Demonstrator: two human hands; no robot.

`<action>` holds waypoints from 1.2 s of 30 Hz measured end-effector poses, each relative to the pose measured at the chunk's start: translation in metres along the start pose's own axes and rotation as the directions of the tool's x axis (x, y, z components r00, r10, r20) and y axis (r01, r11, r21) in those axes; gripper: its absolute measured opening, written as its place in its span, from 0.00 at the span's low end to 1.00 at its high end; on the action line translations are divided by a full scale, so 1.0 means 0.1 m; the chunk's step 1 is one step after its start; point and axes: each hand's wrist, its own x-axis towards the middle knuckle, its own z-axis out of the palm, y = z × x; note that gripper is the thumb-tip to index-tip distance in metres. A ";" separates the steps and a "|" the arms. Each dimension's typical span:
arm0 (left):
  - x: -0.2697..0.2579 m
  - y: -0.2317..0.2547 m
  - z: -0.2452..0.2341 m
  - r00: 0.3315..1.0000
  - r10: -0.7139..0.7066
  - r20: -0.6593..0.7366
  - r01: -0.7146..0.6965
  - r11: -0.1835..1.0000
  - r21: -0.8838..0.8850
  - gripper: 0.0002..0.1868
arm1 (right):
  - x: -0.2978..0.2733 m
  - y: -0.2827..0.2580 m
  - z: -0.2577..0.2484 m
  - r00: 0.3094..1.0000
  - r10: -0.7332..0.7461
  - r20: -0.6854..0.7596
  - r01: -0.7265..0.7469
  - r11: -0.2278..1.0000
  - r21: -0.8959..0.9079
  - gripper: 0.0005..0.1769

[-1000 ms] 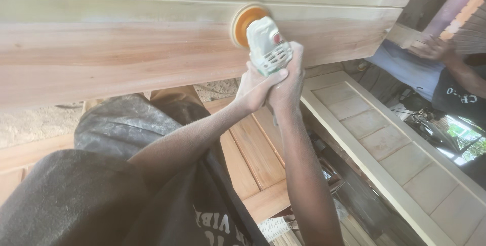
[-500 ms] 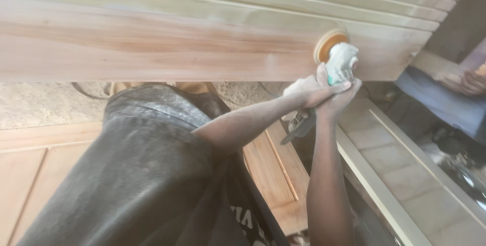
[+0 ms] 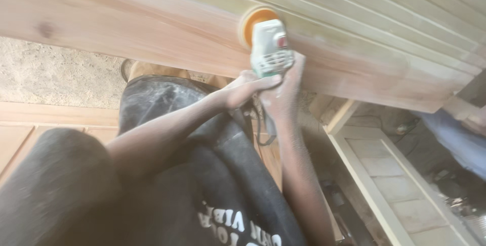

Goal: The person uses an orbital sander to smooth the surface of a large wooden panel. They move the sander across the wood in sweeping motions, occasionally pausing to wipe away dust with their hand.

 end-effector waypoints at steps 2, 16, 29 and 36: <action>-0.50 0.00 -0.50 0.988 0.148 -0.031 -0.150 0.987 -0.063 0.46 | -0.04 -0.31 0.56 0.997 -0.061 0.057 0.054 0.991 0.119 0.41; -1.72 -0.51 -1.09 0.966 0.226 -0.126 -0.258 0.812 -0.524 0.41 | -0.56 -0.78 1.75 0.981 0.119 0.154 -0.037 0.890 -0.454 0.45; -0.61 -0.16 -0.24 0.981 -0.053 0.184 0.116 0.931 -0.346 0.38 | -0.48 0.00 0.59 0.982 0.122 -0.146 -0.144 0.977 -0.154 0.44; 0.28 -0.01 0.52 0.936 0.316 0.156 -0.308 0.948 -0.076 0.53 | -0.49 0.97 -0.18 0.953 0.035 -0.301 -0.035 0.999 0.006 0.39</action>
